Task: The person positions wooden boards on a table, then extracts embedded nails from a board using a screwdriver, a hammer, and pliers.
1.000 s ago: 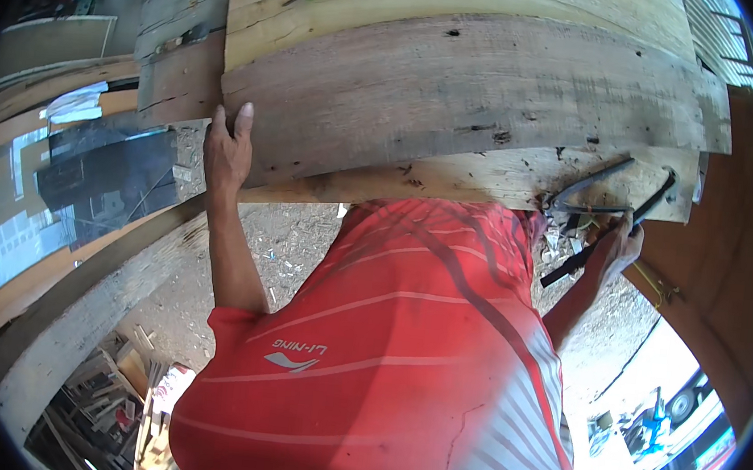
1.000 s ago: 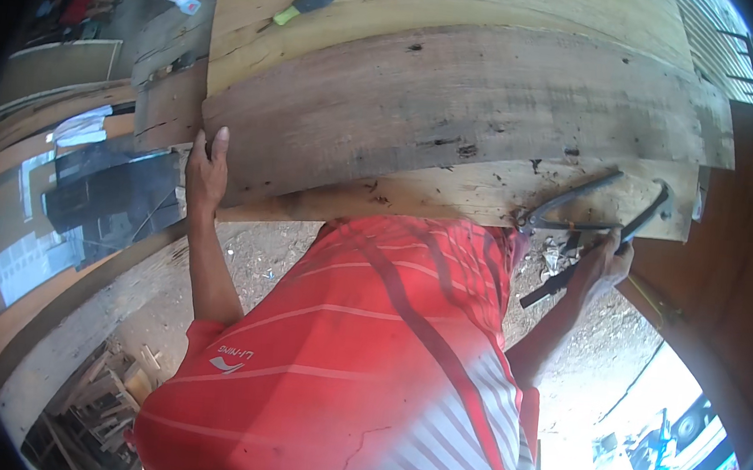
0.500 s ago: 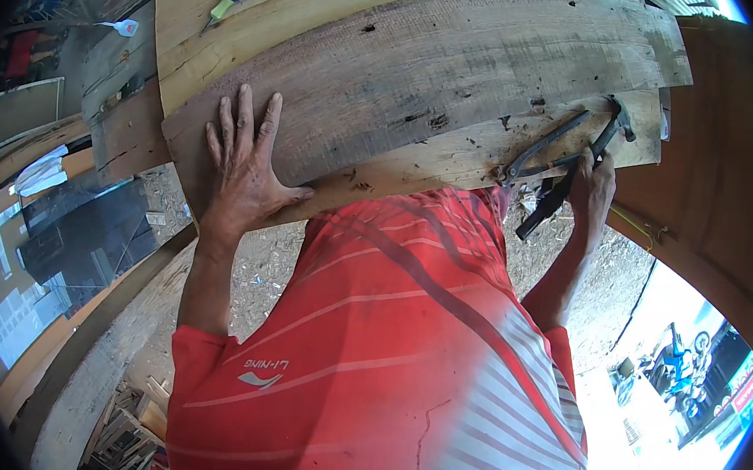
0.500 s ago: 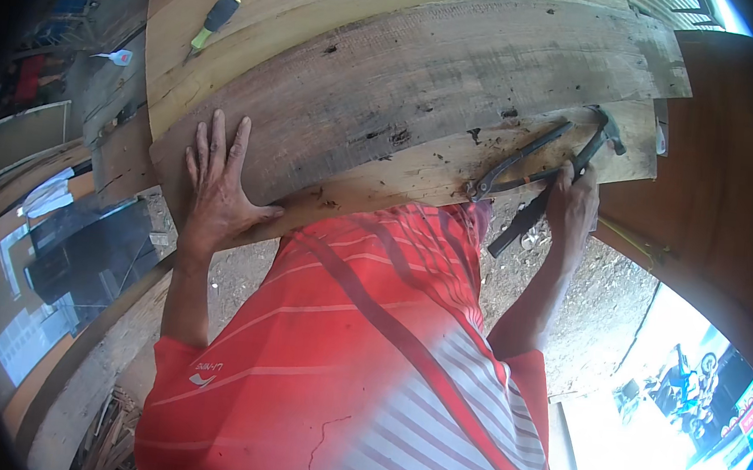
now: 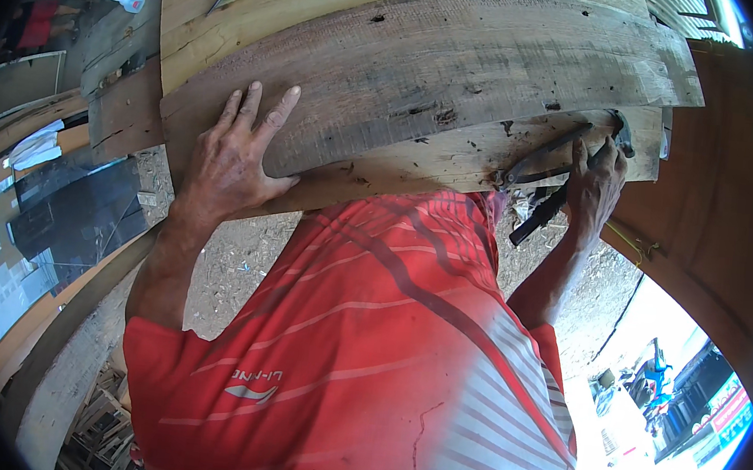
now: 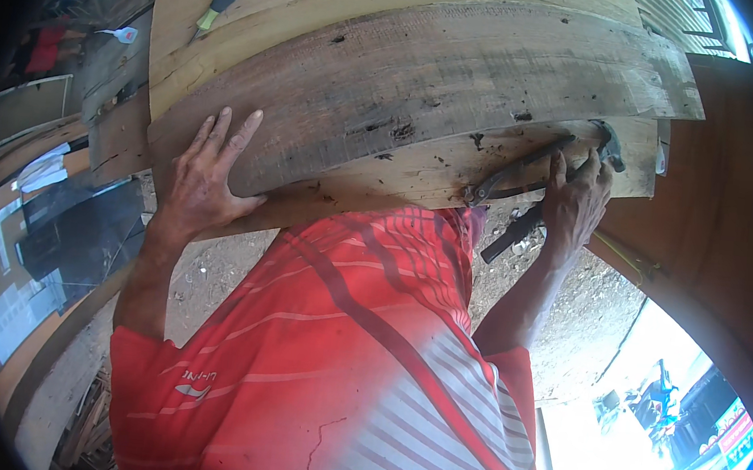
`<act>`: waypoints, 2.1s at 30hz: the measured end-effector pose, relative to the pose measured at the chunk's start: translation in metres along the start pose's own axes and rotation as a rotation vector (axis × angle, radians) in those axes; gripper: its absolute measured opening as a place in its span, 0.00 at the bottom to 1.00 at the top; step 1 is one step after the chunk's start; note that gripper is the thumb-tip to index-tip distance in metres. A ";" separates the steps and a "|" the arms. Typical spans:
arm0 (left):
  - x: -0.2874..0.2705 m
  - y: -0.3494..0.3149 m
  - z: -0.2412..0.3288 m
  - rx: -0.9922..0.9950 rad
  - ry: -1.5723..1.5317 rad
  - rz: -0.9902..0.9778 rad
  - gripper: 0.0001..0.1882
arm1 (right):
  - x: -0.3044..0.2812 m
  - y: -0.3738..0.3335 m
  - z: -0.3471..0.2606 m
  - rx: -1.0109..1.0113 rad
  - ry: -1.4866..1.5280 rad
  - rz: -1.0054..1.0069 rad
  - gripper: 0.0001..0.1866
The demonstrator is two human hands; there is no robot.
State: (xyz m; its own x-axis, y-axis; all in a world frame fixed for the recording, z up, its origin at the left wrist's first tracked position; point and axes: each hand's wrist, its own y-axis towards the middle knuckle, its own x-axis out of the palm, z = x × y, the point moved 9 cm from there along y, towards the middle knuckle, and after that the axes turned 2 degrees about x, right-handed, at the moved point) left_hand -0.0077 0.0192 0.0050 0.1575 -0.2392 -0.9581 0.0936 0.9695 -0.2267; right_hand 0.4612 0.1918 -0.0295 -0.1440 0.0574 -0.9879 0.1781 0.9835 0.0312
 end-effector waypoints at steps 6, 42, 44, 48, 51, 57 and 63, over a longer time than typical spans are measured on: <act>-0.014 0.018 -0.017 0.062 -0.018 0.027 0.57 | -0.034 -0.021 -0.093 -0.307 0.116 0.259 0.46; -0.104 0.143 -0.001 0.406 -0.349 -0.195 0.51 | -0.071 0.051 -0.244 -1.209 0.142 0.401 0.28; -0.130 0.152 -0.002 0.122 -0.080 -0.055 0.51 | -0.089 0.074 -0.272 -1.221 0.256 0.275 0.20; -0.159 0.202 -0.039 0.160 -0.101 0.123 0.41 | -0.096 0.107 -0.307 -1.208 0.358 0.334 0.19; -0.158 0.226 -0.058 0.030 -0.193 -0.072 0.37 | -0.092 0.125 -0.324 -1.172 0.427 0.330 0.20; -0.157 0.237 -0.085 0.067 -0.186 0.105 0.40 | -0.089 0.134 -0.341 -1.155 0.446 0.258 0.21; -0.165 0.225 -0.065 0.079 -0.140 0.269 0.44 | -0.091 0.130 -0.332 -1.101 0.466 0.264 0.20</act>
State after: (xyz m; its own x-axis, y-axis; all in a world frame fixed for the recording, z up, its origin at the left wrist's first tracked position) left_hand -0.0767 0.2802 0.1003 0.3201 0.0146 -0.9473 0.1051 0.9932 0.0509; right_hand 0.1743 0.3718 0.1144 -0.6028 0.1104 -0.7902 -0.6314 0.5395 0.5570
